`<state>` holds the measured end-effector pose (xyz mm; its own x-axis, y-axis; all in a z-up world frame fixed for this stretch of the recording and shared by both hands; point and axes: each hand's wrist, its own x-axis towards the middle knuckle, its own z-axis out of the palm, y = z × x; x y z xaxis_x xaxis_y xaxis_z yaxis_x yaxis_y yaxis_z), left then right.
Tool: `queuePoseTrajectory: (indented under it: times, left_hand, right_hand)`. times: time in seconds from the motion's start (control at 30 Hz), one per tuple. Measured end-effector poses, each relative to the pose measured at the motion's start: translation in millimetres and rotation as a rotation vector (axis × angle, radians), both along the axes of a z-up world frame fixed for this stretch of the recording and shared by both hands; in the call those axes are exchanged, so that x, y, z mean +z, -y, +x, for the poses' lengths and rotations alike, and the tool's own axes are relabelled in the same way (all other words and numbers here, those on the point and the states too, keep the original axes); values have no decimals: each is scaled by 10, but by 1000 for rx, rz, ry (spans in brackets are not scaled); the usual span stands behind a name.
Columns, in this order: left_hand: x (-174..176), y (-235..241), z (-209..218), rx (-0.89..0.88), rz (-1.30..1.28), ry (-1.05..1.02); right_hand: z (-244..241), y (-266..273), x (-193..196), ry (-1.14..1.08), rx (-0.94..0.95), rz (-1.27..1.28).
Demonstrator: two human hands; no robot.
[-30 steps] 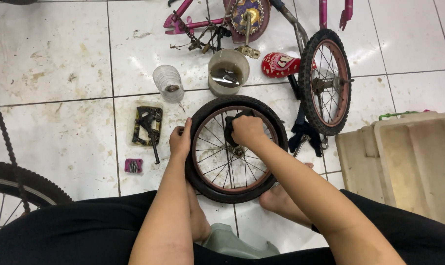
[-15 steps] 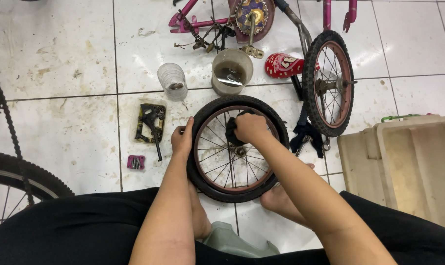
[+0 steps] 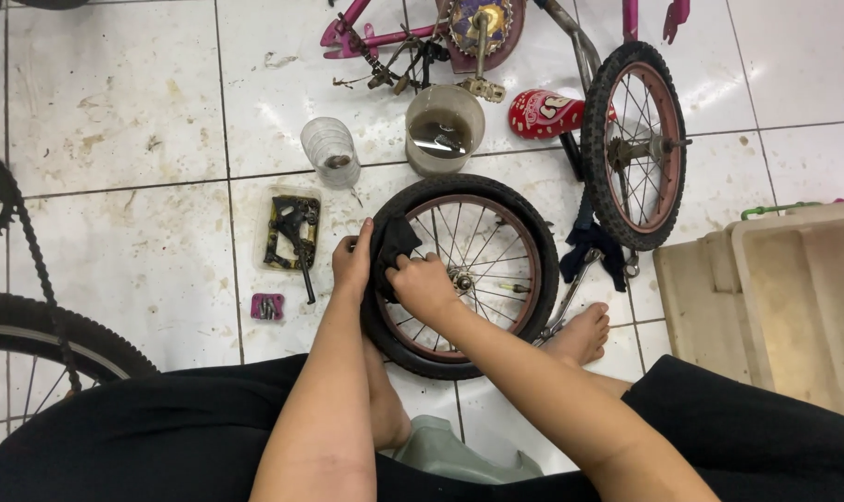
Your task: The person sits on the floor and cleans a bicycle wheel hub and spokes using a black cloth. They rotate the wheel to access different areas and wipe the components thoroughly.
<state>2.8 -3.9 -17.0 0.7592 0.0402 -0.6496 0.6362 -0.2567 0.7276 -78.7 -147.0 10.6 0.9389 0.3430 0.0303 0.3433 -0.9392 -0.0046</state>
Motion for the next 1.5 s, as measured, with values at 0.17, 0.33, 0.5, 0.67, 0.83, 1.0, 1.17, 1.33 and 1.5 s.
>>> queuePoseTrajectory:
  times: [0.17, 0.33, 0.5, 0.67, 0.83, 1.0, 1.17, 1.33, 1.5]
  left_hand:
    - [-47, -5, -1, -5, -6, 7]
    - [16, 16, -8, -4, -6, 9]
    - [179, 82, 18, -10, -26, 14]
    - [80, 66, 6, -21, -13, 23]
    - [47, 47, -1, -15, 8, 23]
    - [-78, 29, 22, -16, 15, 33]
    - [44, 33, -17, -14, 20, 31]
    - [-32, 17, -15, -22, 27, 26]
    - [-16, 14, -18, -25, 33, 20]
  right_hand:
    - [18, 15, 131, -16, 22, -39]
    - [82, 212, 447, -159, -10, -114]
    - [100, 471, 560, -344, -79, -140]
    - [31, 513, 782, -305, -169, 149]
    - [-208, 390, 984, -92, -286, 530]
    - [-629, 208, 876, -371, -48, 320]
    - [-931, 86, 416, -261, 18, 47]
    - [-1155, 62, -2, -309, 14, -72]
    - [-1150, 101, -27, -329, -13, -52]
